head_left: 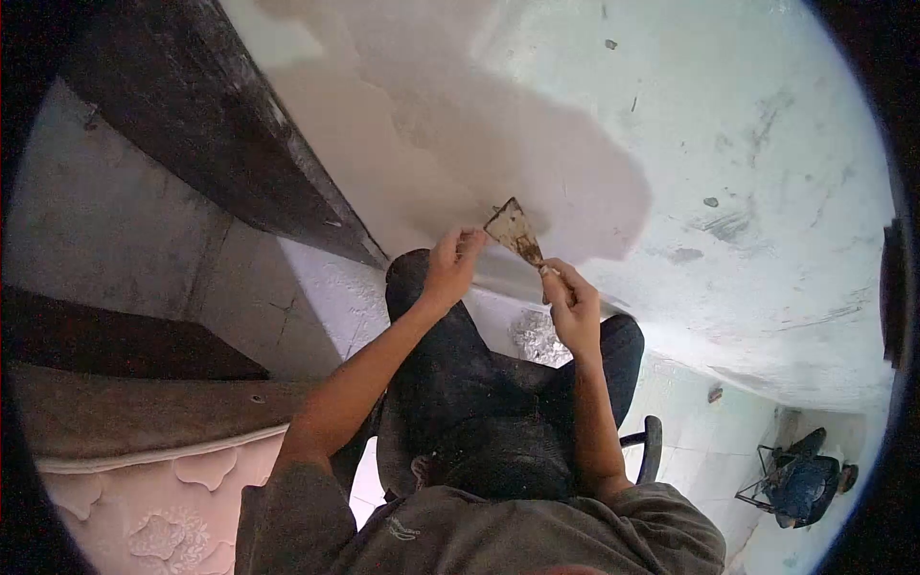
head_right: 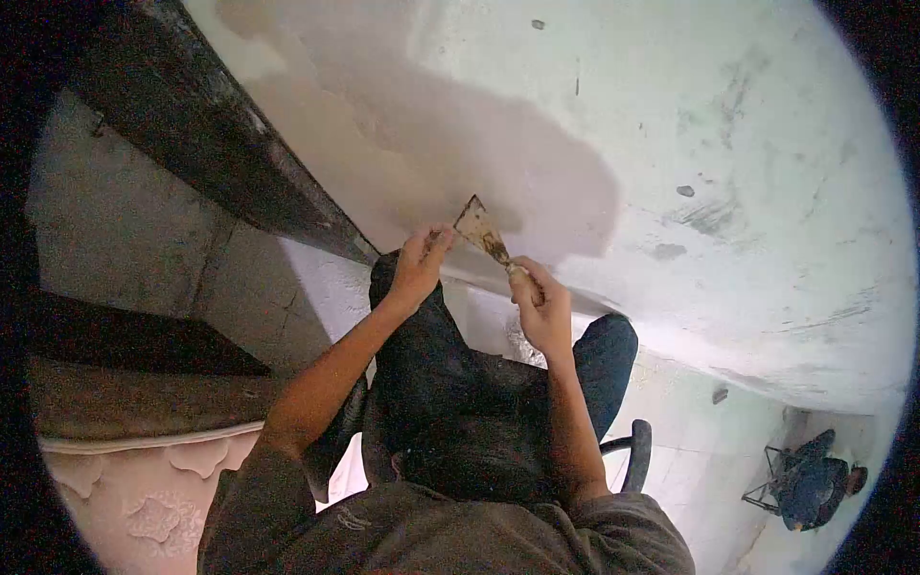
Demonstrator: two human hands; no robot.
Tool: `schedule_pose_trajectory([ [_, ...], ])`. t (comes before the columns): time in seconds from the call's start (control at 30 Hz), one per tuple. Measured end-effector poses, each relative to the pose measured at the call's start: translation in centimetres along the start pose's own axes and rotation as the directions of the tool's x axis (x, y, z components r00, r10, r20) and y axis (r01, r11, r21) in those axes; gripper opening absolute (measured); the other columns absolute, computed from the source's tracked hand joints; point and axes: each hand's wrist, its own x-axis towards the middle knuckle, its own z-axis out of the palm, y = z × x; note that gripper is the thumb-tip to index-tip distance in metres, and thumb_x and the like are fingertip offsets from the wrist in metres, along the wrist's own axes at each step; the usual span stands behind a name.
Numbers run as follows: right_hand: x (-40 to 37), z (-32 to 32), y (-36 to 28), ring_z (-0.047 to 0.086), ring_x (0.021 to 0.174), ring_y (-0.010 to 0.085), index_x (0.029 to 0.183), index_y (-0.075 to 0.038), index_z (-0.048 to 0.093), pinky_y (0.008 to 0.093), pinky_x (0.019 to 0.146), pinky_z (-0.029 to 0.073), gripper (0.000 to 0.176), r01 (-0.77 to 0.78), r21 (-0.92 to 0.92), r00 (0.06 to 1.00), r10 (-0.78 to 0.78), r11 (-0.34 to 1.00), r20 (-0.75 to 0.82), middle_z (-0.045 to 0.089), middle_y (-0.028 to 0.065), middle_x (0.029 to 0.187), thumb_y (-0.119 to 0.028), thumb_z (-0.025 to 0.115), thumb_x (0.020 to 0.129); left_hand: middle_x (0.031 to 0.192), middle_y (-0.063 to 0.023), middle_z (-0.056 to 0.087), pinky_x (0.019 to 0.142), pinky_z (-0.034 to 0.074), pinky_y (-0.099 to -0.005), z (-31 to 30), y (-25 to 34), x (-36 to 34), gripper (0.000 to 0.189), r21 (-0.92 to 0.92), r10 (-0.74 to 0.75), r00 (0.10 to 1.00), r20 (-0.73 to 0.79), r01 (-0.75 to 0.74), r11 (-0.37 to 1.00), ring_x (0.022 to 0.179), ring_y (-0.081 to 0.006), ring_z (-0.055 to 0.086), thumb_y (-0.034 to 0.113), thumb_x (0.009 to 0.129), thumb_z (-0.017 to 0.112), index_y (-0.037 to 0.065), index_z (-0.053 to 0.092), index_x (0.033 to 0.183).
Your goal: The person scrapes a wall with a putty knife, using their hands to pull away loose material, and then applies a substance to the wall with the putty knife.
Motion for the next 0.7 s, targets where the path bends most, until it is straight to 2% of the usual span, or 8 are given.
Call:
schedule_pose_trajectory([
  [0.13, -0.3, -0.1, 1.0, 0.042, 0.058, 0.0078, 0.103, 0.001, 0.061, 0.0245, 0.054, 0.036, 0.02, 0.093, 0.023, 0.994, -0.094, 0.995, 0.062, 0.051, 0.0015, 0.063, -0.014, 0.059, 0.091, 0.087, -0.0049, 0.064, 0.075, 0.046, -0.0302, -0.4, 0.4, 0.0, 0.026, -0.028, -0.077, 0.993, 0.086, 0.08, 0.996, 0.083, -0.014, 0.06, 0.026, 0.097, 0.055, 0.002, 0.061, 0.102],
  [0.23, -0.2, 0.0, 0.5, 0.041, 0.053, 0.0128, 0.095, 0.001, 0.057, 0.0279, 0.052, 0.036, 0.016, 0.146, -0.142, 0.984, -0.128, 0.979, 0.126, 0.049, 0.0082, 0.06, -0.014, 0.059, 0.09, 0.084, -0.0033, 0.062, 0.073, 0.045, -0.029, -0.4, 1.3, -0.2, 0.024, -0.105, -0.066, 0.996, 0.066, 0.072, 0.992, 0.079, -0.0113, 0.057, 0.025, 0.097, 0.055, 0.003, 0.06, 0.1],
  [0.33, 0.8, 0.2, 0.3, 0.044, 0.055, 0.0079, 0.086, 0.0, 0.056, 0.0261, 0.051, 0.037, 0.013, 0.155, -0.221, 0.97, -0.106, 0.963, 0.221, 0.05, 0.0016, 0.06, -0.011, 0.056, 0.091, 0.082, -0.0023, 0.061, 0.07, 0.045, -0.0278, -0.5, 1.7, 0.1, 0.022, -0.176, -0.007, 0.997, 0.077, 0.021, 0.984, 0.076, -0.0111, 0.054, 0.025, 0.097, 0.054, 0.003, 0.059, 0.101],
  [0.47, 3.2, 1.5, -0.1, 0.046, 0.052, 0.0105, 0.085, 0.001, 0.054, 0.0286, 0.05, 0.037, 0.012, 0.182, -0.242, 0.965, -0.126, 0.953, 0.229, 0.05, 0.0068, 0.059, -0.009, 0.055, 0.091, 0.087, -0.0033, 0.062, 0.068, 0.043, -0.0262, -1.0, 1.1, 0.7, 0.024, -0.217, -0.079, 0.996, 0.049, 0.088, 0.972, 0.075, -0.011, 0.054, 0.027, 0.096, 0.057, 0.005, 0.056, 0.107],
  [0.53, 4.3, 2.6, -0.9, 0.051, 0.052, 0.0206, 0.085, 0.002, 0.054, 0.0329, 0.05, 0.04, 0.01, 0.4, -0.299, 0.916, -0.373, 0.866, 0.146, 0.051, 0.0137, 0.061, -0.006, 0.054, 0.089, 0.095, -0.0041, 0.061, 0.069, 0.043, -0.0262, -0.8, 0.5, 0.9, 0.023, -0.236, -0.034, 0.994, -0.102, 0.009, 0.972, 0.077, -0.0116, 0.054, 0.024, 0.097, 0.056, 0.006, 0.055, 0.111],
  [0.57, 4.9, 3.1, -1.4, 0.051, 0.052, 0.0206, 0.085, 0.002, 0.054, 0.0329, 0.05, 0.04, 0.01, 0.404, -0.299, 0.915, -0.377, 0.865, 0.147, 0.051, 0.0137, 0.061, -0.006, 0.054, 0.089, 0.095, -0.0041, 0.061, 0.069, 0.043, -0.0262, -0.7, 0.1, 0.9, 0.023, -0.237, -0.03, 0.994, -0.104, 0.005, 0.972, 0.077, -0.0116, 0.054, 0.024, 0.097, 0.056, 0.006, 0.055, 0.111],
  [0.63, 5.7, 4.1, -2.7, 0.056, 0.058, 0.0334, 0.085, 0.003, 0.053, 0.0404, 0.054, 0.043, 0.007, 0.518, -0.399, 0.851, -0.504, 0.757, 0.148, 0.055, 0.0186, 0.067, -0.004, 0.054, 0.087, 0.105, -0.0046, 0.06, 0.066, 0.046, -0.025, -0.7, 1.2, 0.6, 0.025, 0.016, 0.096, 0.977, -0.191, -0.094, 0.995, 0.08, -0.0124, 0.055, 0.02, 0.095, 0.057, 0.004, 0.054, 0.114],
  [0.7, 6.8, 5.3, -2.4, 0.056, 0.062, 0.0376, 0.086, 0.002, 0.053, 0.0434, 0.055, 0.043, 0.006, 0.536, -0.412, 0.837, -0.527, 0.737, 0.146, 0.055, 0.0198, 0.069, -0.004, 0.055, 0.086, 0.108, -0.0048, 0.059, 0.066, 0.047, -0.0258, -0.6, 2.0, 0.4, 0.026, 0.018, 0.137, 0.971, -0.196, -0.136, 0.991, 0.081, -0.0132, 0.055, 0.018, 0.094, 0.057, 0.004, 0.053, 0.115],
])
